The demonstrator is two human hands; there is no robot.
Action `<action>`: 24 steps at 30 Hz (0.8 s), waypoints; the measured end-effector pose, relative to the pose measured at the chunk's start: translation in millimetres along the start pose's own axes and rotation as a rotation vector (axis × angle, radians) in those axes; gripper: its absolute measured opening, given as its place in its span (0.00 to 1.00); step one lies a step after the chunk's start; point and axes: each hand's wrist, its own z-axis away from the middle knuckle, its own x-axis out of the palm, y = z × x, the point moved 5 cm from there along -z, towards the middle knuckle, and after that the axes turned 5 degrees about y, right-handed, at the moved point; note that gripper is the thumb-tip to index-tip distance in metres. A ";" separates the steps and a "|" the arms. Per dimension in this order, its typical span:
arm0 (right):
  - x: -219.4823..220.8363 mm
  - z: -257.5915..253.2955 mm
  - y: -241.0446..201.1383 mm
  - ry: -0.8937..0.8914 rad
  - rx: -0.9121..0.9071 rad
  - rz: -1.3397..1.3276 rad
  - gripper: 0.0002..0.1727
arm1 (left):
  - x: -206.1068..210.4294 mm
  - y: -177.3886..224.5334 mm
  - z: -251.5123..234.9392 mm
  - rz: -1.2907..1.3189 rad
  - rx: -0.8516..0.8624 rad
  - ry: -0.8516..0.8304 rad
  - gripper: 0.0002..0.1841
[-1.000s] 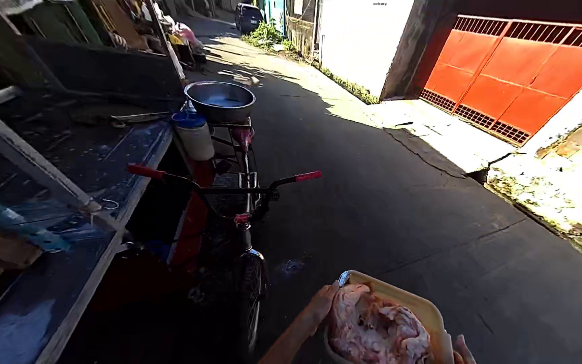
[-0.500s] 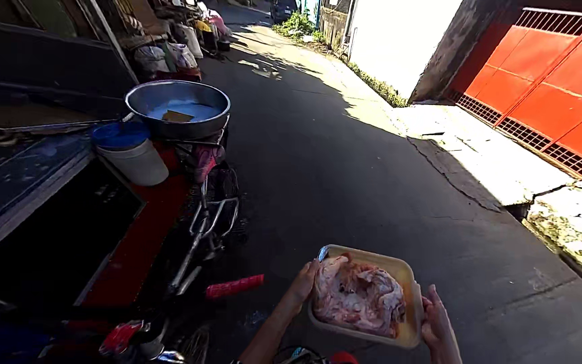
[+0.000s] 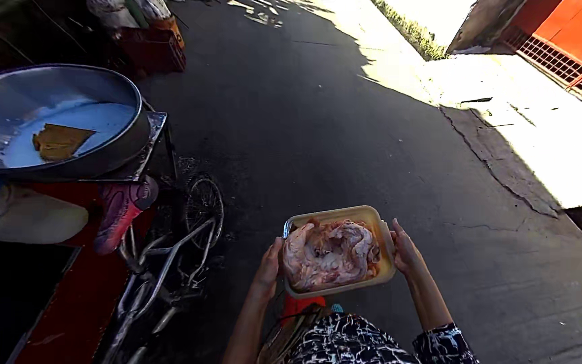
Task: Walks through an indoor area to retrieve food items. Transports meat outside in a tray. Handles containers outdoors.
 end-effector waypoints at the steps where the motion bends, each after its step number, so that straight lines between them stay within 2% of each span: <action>1: 18.3 -24.0 -18.9 -0.030 0.018 -0.007 0.38 | 1.1 19.0 -20.5 0.010 0.008 0.023 0.32; 5: 103.4 -127.0 -89.0 -0.125 -0.005 0.025 0.33 | 0.6 96.4 -115.4 -0.005 0.067 0.107 0.30; 8: 168.3 -193.0 -120.4 -0.140 0.038 0.051 0.29 | -9.9 141.9 -193.4 -0.018 0.064 0.133 0.29; 17: 363.4 -393.9 -276.9 -0.168 0.036 -0.011 0.30 | -23.0 319.7 -439.0 0.064 0.092 0.191 0.29; 22: 478.7 -523.9 -350.3 -0.251 0.048 0.025 0.29 | -30.2 400.3 -581.2 0.082 0.112 0.263 0.31; 24: 535.6 -580.2 -391.2 -0.296 0.043 0.017 0.29 | -37.3 446.5 -645.3 0.087 0.135 0.297 0.32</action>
